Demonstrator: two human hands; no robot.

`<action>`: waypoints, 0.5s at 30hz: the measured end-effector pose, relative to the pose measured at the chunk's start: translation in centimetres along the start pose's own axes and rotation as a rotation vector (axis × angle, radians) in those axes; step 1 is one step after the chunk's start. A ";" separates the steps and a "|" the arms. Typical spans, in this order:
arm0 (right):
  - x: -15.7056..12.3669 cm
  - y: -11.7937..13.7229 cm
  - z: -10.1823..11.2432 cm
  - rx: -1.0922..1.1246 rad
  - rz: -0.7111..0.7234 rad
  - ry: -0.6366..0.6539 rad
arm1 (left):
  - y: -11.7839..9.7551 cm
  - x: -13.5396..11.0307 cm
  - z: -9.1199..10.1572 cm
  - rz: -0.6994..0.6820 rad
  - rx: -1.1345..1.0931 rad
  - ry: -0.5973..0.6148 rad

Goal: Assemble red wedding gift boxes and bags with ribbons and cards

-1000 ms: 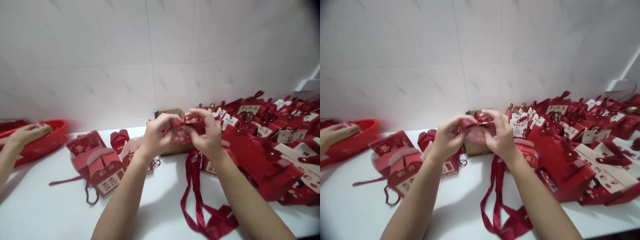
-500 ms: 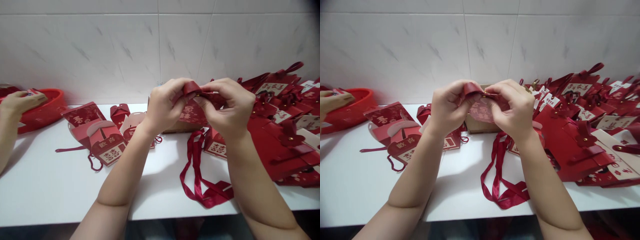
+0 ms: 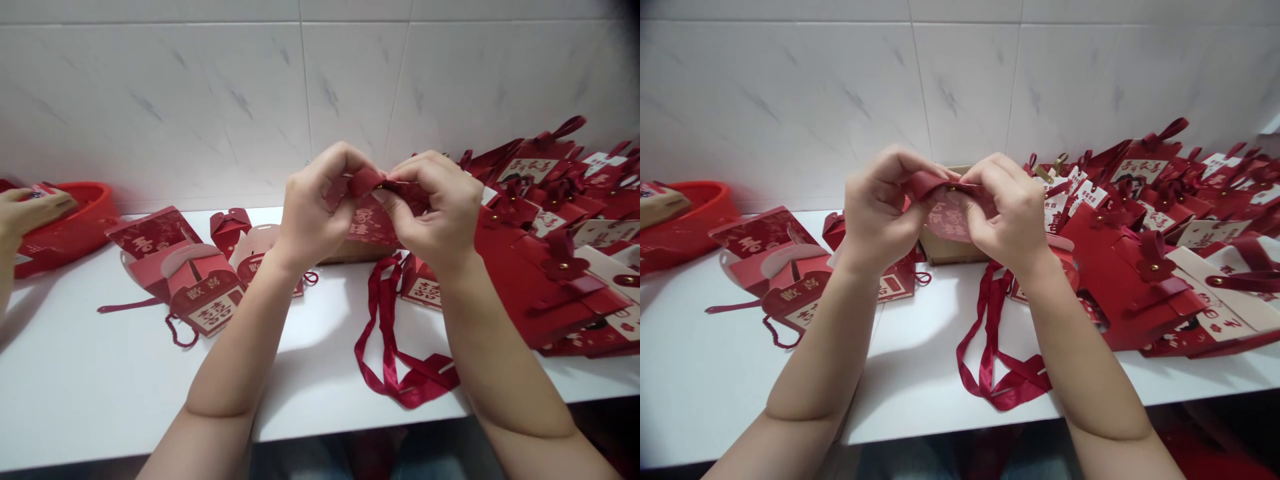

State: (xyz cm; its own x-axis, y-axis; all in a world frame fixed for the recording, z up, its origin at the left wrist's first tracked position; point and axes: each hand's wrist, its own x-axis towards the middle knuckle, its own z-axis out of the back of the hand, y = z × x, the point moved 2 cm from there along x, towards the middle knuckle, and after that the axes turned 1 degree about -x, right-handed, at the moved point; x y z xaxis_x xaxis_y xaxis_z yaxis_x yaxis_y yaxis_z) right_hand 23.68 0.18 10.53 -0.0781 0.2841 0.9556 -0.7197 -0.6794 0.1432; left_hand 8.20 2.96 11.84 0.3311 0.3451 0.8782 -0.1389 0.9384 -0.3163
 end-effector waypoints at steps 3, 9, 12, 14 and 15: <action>0.0 0.0 0.0 -0.008 -0.045 0.022 | 0.0 -0.2 -0.3 0.033 -0.021 -0.096; -0.1 0.1 -0.1 0.009 -0.097 0.029 | 0.2 -0.5 -0.8 0.049 -0.022 -0.163; 0.1 0.2 0.2 0.047 -0.097 0.038 | -0.2 -0.5 -0.5 0.038 -0.031 -0.136; 0.4 0.5 0.7 0.089 -0.103 0.080 | -0.7 -0.3 0.1 0.055 -0.049 -0.071; 0.5 0.6 1.0 0.112 -0.108 0.112 | -1.0 -0.2 0.4 0.073 -0.065 -0.020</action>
State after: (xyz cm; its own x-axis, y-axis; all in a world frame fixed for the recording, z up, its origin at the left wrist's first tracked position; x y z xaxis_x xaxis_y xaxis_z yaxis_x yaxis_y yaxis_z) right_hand 23.89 -0.74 11.39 -0.0856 0.4291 0.8992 -0.6471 -0.7102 0.2773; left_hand 7.92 1.91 12.13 0.3031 0.4132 0.8588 -0.1014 0.9100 -0.4020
